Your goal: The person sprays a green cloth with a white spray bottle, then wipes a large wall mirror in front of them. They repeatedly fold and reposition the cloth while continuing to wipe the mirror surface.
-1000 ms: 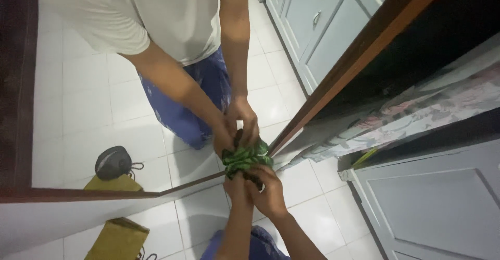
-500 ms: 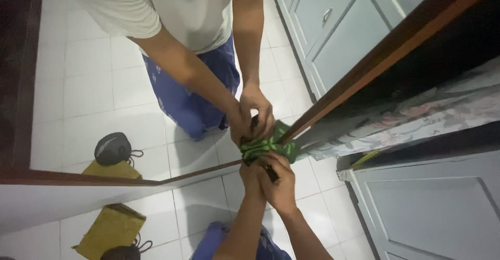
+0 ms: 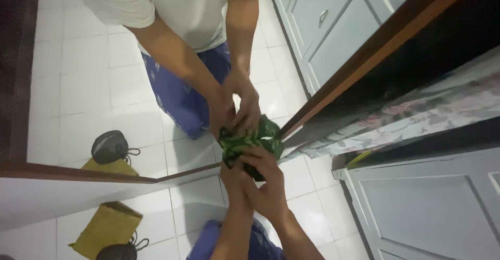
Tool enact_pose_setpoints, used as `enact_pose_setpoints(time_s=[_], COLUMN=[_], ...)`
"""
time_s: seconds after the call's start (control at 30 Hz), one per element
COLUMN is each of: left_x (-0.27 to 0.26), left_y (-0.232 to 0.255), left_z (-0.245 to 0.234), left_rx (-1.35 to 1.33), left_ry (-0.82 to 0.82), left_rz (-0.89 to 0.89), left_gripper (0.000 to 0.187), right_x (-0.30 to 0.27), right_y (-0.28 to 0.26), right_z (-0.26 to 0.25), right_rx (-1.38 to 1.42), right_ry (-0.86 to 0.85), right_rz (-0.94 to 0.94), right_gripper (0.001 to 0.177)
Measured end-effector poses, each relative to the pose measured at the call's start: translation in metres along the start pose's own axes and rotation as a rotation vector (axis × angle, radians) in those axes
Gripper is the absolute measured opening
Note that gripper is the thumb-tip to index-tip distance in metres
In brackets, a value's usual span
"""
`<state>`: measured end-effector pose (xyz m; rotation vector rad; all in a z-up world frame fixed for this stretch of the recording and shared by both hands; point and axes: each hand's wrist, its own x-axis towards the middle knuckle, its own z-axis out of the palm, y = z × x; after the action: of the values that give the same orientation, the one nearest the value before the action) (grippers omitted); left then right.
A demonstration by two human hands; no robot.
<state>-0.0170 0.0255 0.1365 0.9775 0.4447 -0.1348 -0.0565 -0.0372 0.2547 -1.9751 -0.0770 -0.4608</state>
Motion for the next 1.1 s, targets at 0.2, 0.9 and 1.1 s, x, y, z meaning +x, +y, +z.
enact_pose_setpoints(time_s=[0.2,0.9,1.1], left_x=[-0.035,-0.038,-0.036], left_y=[0.059,0.071,0.071], left_z=[0.04,0.041,0.041], left_rx=[-0.271,-0.266,-0.394], left_ry=[0.025,-0.032,-0.169], left_rz=[-0.086,-0.056,-0.075], left_gripper=[0.02,0.02,0.023], right_x=[0.004,0.011,0.009], right_y=[-0.004,-0.007,-0.011], right_z=[-0.007,-0.014,-0.01], right_rx=[-0.024,-0.028,-0.098], right_ry=[0.066,0.038,0.063], right_rz=[0.001,0.165,0.075], right_gripper=[0.034,0.029,0.03])
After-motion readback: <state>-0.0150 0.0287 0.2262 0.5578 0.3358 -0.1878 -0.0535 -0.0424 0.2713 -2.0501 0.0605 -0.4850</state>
